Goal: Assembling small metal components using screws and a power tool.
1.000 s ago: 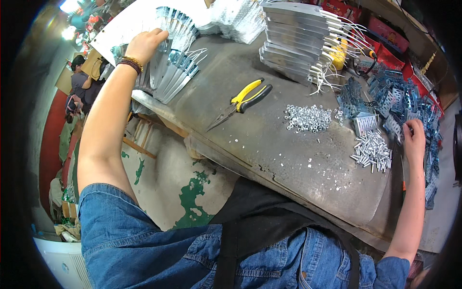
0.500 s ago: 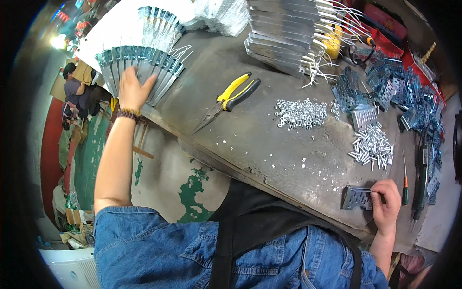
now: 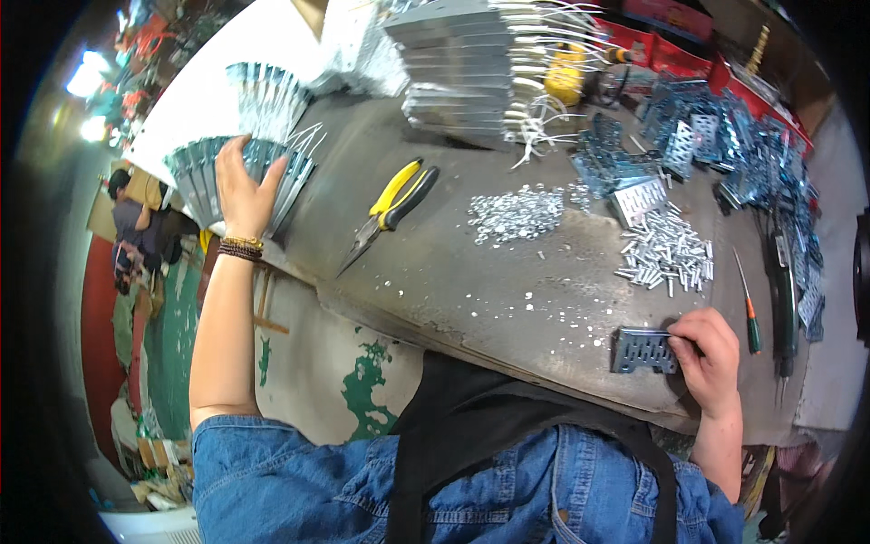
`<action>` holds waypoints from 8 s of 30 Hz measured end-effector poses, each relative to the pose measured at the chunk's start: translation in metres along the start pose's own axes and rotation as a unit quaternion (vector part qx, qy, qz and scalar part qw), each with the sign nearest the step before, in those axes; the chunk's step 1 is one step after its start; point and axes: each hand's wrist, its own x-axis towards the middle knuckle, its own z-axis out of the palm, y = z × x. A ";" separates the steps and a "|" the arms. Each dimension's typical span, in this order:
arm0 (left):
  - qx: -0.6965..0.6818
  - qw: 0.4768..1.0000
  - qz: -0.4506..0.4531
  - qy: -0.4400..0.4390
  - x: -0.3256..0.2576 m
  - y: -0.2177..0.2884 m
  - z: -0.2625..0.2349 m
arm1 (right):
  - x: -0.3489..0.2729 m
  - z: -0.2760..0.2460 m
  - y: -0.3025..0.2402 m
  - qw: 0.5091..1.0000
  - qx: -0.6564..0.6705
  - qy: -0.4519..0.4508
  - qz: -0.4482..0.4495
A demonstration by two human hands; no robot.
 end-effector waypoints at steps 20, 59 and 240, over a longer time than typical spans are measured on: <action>-0.185 0.967 0.159 0.071 0.102 0.247 -0.032 | -0.005 -0.011 0.007 0.999 -0.033 0.017 -0.001; -0.868 0.271 -0.213 -0.357 -0.037 0.331 -0.048 | 0.009 0.029 -0.039 0.978 -0.053 0.063 -0.190; -0.566 0.762 -0.024 -0.315 -0.052 0.356 -0.066 | -0.010 0.007 0.013 0.488 0.832 0.238 0.108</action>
